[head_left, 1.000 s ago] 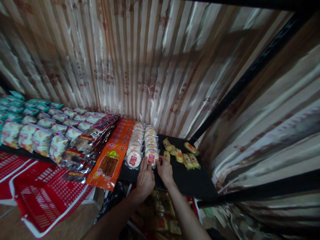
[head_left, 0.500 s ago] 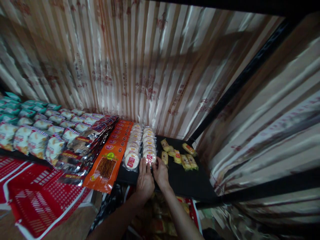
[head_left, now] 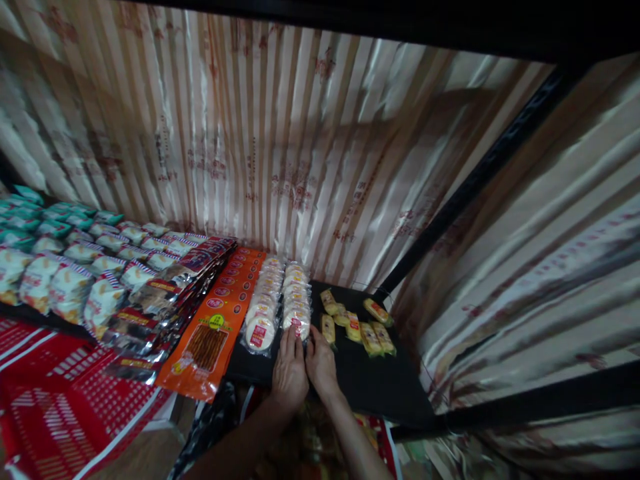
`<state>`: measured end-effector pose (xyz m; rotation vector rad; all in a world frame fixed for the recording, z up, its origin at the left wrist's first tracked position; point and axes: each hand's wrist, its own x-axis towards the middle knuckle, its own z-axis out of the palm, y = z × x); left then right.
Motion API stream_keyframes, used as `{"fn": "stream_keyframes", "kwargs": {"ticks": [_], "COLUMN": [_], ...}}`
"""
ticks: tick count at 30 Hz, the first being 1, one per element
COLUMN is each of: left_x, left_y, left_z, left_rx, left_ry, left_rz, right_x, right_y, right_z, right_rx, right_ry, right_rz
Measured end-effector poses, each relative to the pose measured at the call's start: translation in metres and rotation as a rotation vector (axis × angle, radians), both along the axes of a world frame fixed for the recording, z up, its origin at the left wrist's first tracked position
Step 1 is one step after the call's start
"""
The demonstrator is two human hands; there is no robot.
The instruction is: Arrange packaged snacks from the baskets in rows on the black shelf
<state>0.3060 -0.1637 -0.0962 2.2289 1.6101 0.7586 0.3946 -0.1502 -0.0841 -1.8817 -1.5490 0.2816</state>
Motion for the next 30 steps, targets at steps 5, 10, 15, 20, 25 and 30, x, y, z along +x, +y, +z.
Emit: {"fn": "stream_keyframes", "kwargs": {"ticks": [5, 10, 15, 20, 25, 30], "left_x": [0.001, 0.001, 0.001, -0.005, -0.020, -0.035], "left_y": [0.009, 0.017, 0.016, 0.013, -0.006, -0.064], "left_z": [-0.001, -0.005, -0.008, 0.003, 0.010, -0.013], "left_rx": [-0.007, 0.048, 0.121, 0.123, 0.187, 0.080], "left_ry": [-0.001, -0.015, -0.023, -0.082, -0.176, -0.191], "left_rz": [0.012, 0.023, 0.049, 0.040, -0.099, -0.436], "right_x": [-0.001, -0.002, -0.002, -0.003, 0.000, 0.009], "right_y": [0.009, 0.012, 0.008, -0.001, -0.046, -0.114], "right_z": [-0.002, -0.008, -0.013, -0.011, 0.000, -0.005], "right_rx": [0.004, 0.058, 0.067, 0.104, 0.138, 0.076], "right_ry": [0.069, 0.145, 0.190, 0.243, 0.374, 0.397], "right_rz": [0.011, 0.009, -0.012, -0.024, 0.002, -0.066]}}
